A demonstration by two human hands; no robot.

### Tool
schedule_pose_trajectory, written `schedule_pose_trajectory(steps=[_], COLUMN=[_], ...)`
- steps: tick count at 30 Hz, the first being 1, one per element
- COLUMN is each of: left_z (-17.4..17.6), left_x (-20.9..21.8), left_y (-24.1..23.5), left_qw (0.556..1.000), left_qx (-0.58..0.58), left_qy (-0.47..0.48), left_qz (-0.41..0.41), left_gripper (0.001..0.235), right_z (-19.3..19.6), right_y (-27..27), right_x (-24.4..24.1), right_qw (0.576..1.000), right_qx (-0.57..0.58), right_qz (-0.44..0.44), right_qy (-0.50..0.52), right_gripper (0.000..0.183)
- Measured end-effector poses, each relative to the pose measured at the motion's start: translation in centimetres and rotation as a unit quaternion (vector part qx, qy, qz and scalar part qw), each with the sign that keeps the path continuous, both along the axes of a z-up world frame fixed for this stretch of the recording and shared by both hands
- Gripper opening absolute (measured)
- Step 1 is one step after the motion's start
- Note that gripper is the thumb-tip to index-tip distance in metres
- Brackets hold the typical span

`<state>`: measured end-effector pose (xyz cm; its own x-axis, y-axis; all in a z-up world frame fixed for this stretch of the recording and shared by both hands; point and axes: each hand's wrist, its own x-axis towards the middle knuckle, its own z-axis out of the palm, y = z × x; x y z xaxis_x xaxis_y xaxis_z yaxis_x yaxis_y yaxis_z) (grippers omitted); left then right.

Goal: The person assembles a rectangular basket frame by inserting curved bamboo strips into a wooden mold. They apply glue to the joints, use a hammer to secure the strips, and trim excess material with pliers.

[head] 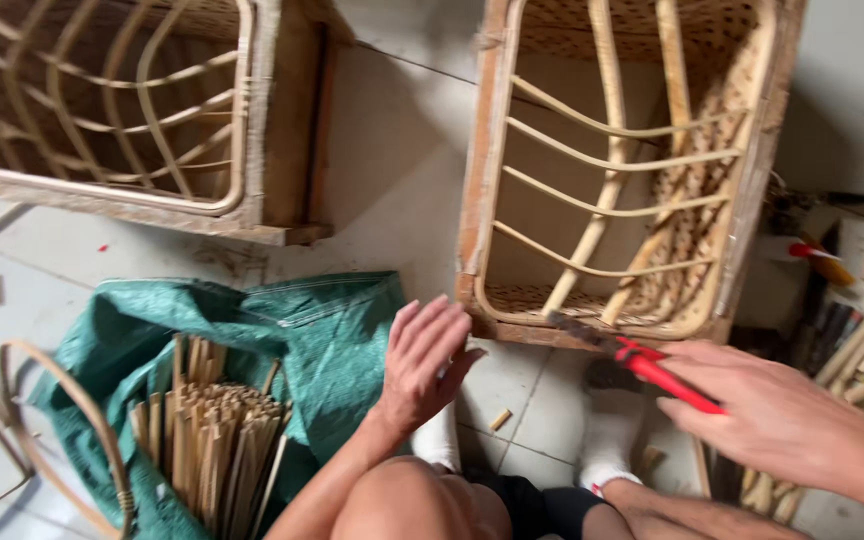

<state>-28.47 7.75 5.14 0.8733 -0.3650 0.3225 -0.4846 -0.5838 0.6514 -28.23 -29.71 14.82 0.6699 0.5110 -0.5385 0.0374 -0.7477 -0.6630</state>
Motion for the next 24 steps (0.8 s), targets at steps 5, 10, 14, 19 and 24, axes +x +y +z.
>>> schedule_pose_trajectory(steps=[5,10,14,19,24], left_z=[0.4,1.1,1.6,2.1,1.9], left_x=[2.0,2.6,2.7,2.9,3.0], left_y=[-2.9,-4.7,-5.3,-5.6,-5.6], left_qw=[0.963,0.959,0.955,0.954,0.965], left_qx=[0.163,0.197,0.217,0.218,0.176], left_qy=[-0.035,-0.026,-0.022,-0.031,-0.048], left_qz=[-0.210,-0.203,-0.200,-0.201,-0.188], left_gripper=[0.063,0.069,0.077,0.076,0.067], right_z=[0.3,-2.8,-3.7,-2.4,-5.2], right_y=[-7.4,-6.5,-4.7,-4.6,-6.7], right_x=[-7.4,-14.6,-13.3,-11.2,-11.2], right_qw=[0.954,0.925,0.921,0.913,0.884], right_qx=[-0.226,-0.113,-0.098,-0.094,-0.124], right_qz=[-0.194,-0.312,-0.351,-0.388,-0.400], right_qy=[-0.043,-0.185,-0.136,-0.080,-0.209], right_gripper=[0.032,0.024,0.028,0.027,0.028])
